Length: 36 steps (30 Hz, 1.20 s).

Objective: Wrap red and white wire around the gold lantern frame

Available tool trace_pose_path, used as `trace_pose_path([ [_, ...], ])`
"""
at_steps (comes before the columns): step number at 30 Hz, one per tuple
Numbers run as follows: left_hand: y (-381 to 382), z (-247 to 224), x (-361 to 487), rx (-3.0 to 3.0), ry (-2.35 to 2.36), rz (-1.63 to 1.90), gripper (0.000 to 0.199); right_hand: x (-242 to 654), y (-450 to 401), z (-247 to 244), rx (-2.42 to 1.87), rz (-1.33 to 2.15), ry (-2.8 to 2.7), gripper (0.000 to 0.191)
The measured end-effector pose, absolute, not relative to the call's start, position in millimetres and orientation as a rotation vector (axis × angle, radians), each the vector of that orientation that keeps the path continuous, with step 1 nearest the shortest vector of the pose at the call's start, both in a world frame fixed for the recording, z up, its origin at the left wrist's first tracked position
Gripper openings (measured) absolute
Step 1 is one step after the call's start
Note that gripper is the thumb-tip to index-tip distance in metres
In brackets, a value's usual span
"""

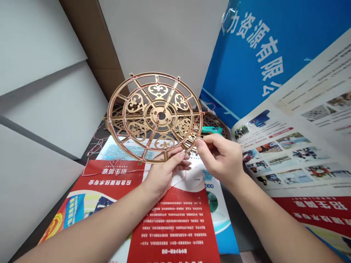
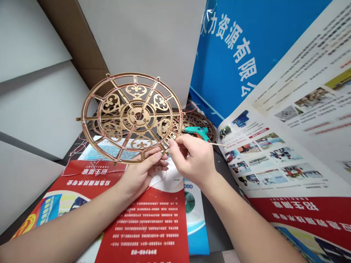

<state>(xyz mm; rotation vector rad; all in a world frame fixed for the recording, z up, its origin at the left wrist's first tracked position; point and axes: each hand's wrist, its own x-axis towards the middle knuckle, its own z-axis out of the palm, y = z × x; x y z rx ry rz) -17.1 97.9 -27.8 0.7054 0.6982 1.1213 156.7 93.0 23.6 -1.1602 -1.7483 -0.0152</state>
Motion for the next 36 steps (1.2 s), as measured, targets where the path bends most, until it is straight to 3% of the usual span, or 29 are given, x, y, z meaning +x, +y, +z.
trace_pose_path([
  [5,97.5,-26.0,-18.0,0.692,0.648,1.143,0.031,153.1,91.0,21.2,-1.406,0.194,-1.655,0.044],
  [12,95.2,-21.9,-18.4,0.706,0.608,1.144,0.026,152.7,100.3,9.4,-1.366,0.849,-1.490,0.046],
  [17,93.1,-20.8,-17.8,0.722,0.627,1.149,0.027,161.2,100.0,6.7,-1.316,0.458,-1.396,0.030],
  [24,92.4,-24.2,-18.7,0.773,0.658,1.136,0.030,173.8,98.4,25.5,-1.284,0.122,-1.901,0.006],
  [36,90.4,-27.2,-22.3,0.904,0.729,1.077,0.028,190.5,104.8,30.3,-1.220,-0.105,-1.946,0.006],
])
